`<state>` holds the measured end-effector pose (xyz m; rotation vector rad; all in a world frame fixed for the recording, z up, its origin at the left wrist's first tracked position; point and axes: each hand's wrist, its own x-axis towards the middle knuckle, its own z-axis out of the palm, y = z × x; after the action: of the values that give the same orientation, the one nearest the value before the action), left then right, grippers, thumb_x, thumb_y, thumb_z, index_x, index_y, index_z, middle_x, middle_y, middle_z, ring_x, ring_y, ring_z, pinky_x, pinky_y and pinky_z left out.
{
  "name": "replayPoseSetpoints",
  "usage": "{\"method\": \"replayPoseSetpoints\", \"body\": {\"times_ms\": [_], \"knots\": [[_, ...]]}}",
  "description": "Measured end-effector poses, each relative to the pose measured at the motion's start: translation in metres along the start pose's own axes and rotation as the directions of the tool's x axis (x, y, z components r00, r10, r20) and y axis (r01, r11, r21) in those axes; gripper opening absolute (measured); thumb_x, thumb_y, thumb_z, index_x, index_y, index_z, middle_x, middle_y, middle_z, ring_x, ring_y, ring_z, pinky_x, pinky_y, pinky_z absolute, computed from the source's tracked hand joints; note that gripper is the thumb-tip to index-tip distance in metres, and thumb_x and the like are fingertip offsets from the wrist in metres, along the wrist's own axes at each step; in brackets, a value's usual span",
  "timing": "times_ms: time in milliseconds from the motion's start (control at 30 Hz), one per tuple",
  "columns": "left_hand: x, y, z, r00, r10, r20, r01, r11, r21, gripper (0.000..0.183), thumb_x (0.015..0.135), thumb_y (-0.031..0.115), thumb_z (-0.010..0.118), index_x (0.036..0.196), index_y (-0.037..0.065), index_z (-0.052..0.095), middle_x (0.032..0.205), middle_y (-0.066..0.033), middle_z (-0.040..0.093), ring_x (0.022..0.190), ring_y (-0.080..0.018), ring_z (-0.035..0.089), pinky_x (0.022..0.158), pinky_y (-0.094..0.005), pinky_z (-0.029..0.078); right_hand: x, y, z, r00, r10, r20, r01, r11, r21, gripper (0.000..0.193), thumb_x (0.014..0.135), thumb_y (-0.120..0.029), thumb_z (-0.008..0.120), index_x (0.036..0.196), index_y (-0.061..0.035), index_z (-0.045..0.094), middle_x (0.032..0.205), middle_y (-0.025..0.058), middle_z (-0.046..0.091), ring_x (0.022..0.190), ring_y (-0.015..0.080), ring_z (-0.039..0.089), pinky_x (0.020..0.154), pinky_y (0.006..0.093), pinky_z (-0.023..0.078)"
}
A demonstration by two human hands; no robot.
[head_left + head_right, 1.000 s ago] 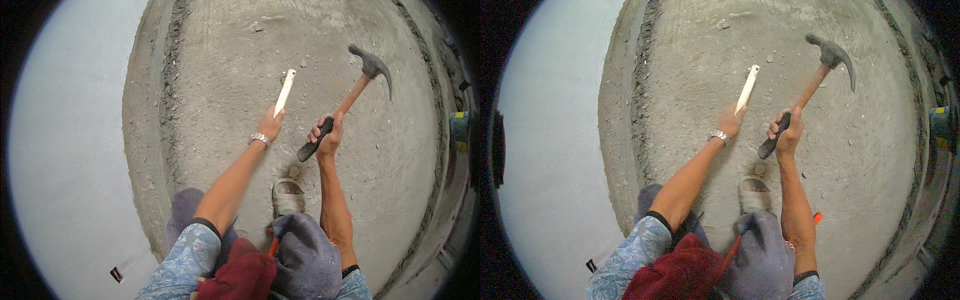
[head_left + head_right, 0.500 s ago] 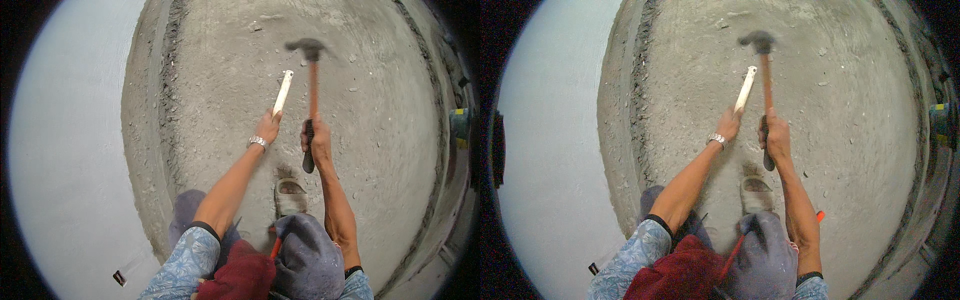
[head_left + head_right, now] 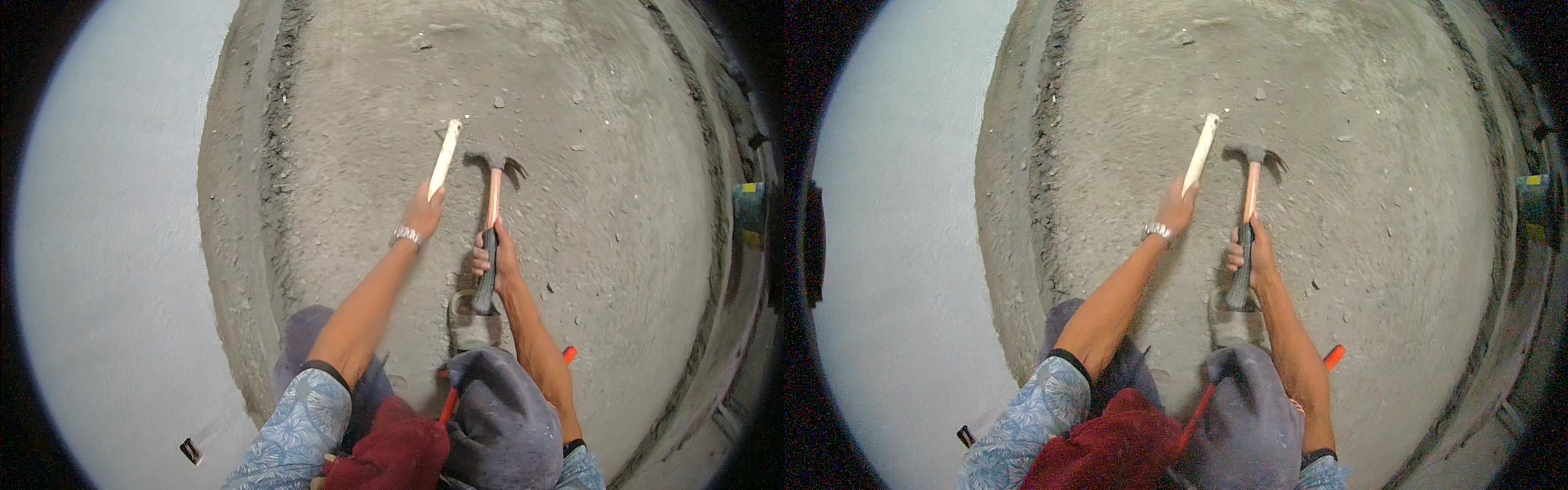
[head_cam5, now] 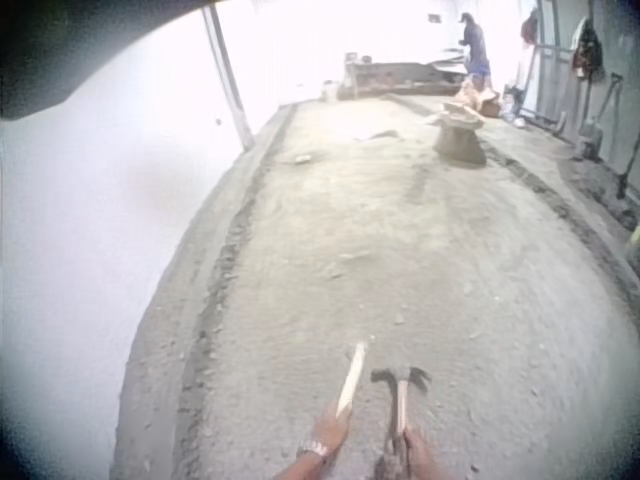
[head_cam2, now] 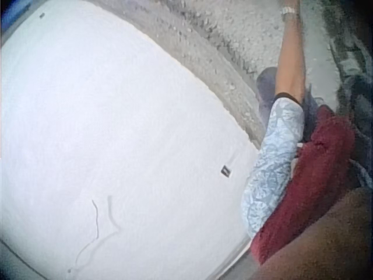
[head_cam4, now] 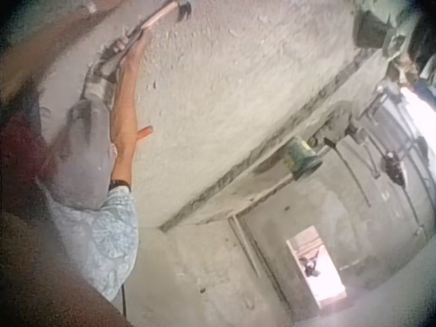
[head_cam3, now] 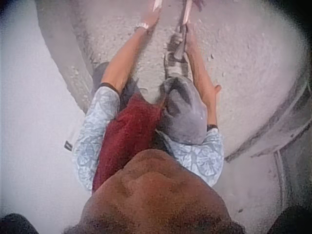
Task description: The person sits on the floor and repeatedly strikes a white plastic conduit pipe with a hammer to break it into smaller pieces. Another person is visible in the background working with a bucket and shovel.
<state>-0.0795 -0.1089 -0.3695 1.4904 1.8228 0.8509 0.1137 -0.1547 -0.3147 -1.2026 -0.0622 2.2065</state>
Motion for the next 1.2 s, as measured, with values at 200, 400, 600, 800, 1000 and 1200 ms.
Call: {"method": "replayPoseSetpoints", "body": {"times_ms": [200, 400, 600, 800, 1000, 1200], "knots": [[-0.046, -0.016, -0.031, 0.95, -0.298, 0.098, 0.25, 0.907, 0.338, 0.048, 0.094, 0.044, 0.046, 0.113, 0.001, 0.049, 0.077, -0.0207, 0.061, 0.068, -0.0411, 0.059, 0.067, -0.0495, 0.046, -0.012, 0.032, -0.021, 0.995, 0.098, 0.025, -0.101, 0.976, 0.194, 0.037, 0.086, -0.043, 0.061, 0.075, -0.0097, 0.049, 0.051, -0.0017, 0.04, 0.039, 0.0108, 0.036, 0.038, 0.027, 0.033], [-0.022, -0.014, -0.064, 0.879, -0.471, -0.077, 0.473, 0.881, 0.009, 0.052, 0.092, 0.048, 0.046, 0.117, 0.002, 0.049, 0.089, -0.0257, 0.063, 0.081, -0.0439, 0.062, 0.071, -0.0509, 0.046, -0.02, 0.031, -0.001, 0.984, 0.076, -0.16, -0.084, 0.995, -0.044, 0.029, 0.082, -0.022, 0.067, 0.07, -0.0109, 0.043, 0.05, -0.0015, 0.041, 0.037, 0.0117, 0.039, 0.036, 0.0291, 0.034], [-0.031, 0.038, -0.013, 0.961, -0.251, 0.113, 0.234, 0.961, 0.148, 0.04, 0.094, 0.044, 0.045, 0.112, 0.008, 0.05, 0.087, -0.025, 0.063, 0.08, -0.0458, 0.06, 0.068, -0.0532, 0.045, -0.029, 0.004, 0.001, 0.898, -0.382, -0.22, 0.245, 0.847, -0.471, 0.027, 0.081, -0.017, 0.066, 0.065, -0.0104, 0.046, 0.051, -0.0008, 0.045, 0.038, 0.0106, 0.043, 0.038, 0.0293, 0.038], [-0.025, 0.049, -0.002, 0.923, -0.354, 0.154, 0.348, 0.935, 0.062, 0.04, 0.095, 0.041, 0.043, 0.112, 0.006, 0.05, 0.083, -0.0231, 0.061, 0.079, -0.0423, 0.06, 0.068, -0.0489, 0.045, -0.029, -0.017, 0.021, 0.682, -0.714, -0.16, 0.565, 0.653, -0.504, 0.03, 0.083, -0.017, 0.064, 0.06, -0.009, 0.046, 0.049, 0.0015, 0.047, 0.038, 0.0125, 0.044, 0.039, 0.0294, 0.038], [-0.023, 0.038, 0.01, 0.97, -0.239, 0.052, 0.242, 0.969, -0.057, 0.038, 0.096, 0.038, 0.043, 0.106, 0.003, 0.052, 0.079, -0.0222, 0.06, 0.073, -0.0394, 0.059, 0.065, -0.047, 0.044, 0.01, 0.003, -0.017, 0.846, -0.501, -0.18, 0.186, 0.594, -0.782, 0.024, 0.081, -0.014, 0.064, 0.062, -0.0082, 0.051, 0.051, 0.0021, 0.051, 0.038, 0.0128, 0.047, 0.038, 0.0284, 0.036], [-0.025, 0.031, 0.003, 0.96, -0.27, 0.066, 0.276, 0.956, -0.098, 0.039, 0.096, 0.038, 0.044, 0.104, 0.002, 0.052, 0.077, -0.0204, 0.058, 0.069, -0.0368, 0.057, 0.063, -0.0455, 0.043, -0.031, -0.026, 0.024, 0.836, -0.532, -0.136, 0.378, 0.737, -0.56, 0.025, 0.08, -0.013, 0.064, 0.063, -0.0092, 0.047, 0.05, 0.0007, 0.046, 0.037, 0.0112, 0.043, 0.037, 0.0278, 0.036]]}}
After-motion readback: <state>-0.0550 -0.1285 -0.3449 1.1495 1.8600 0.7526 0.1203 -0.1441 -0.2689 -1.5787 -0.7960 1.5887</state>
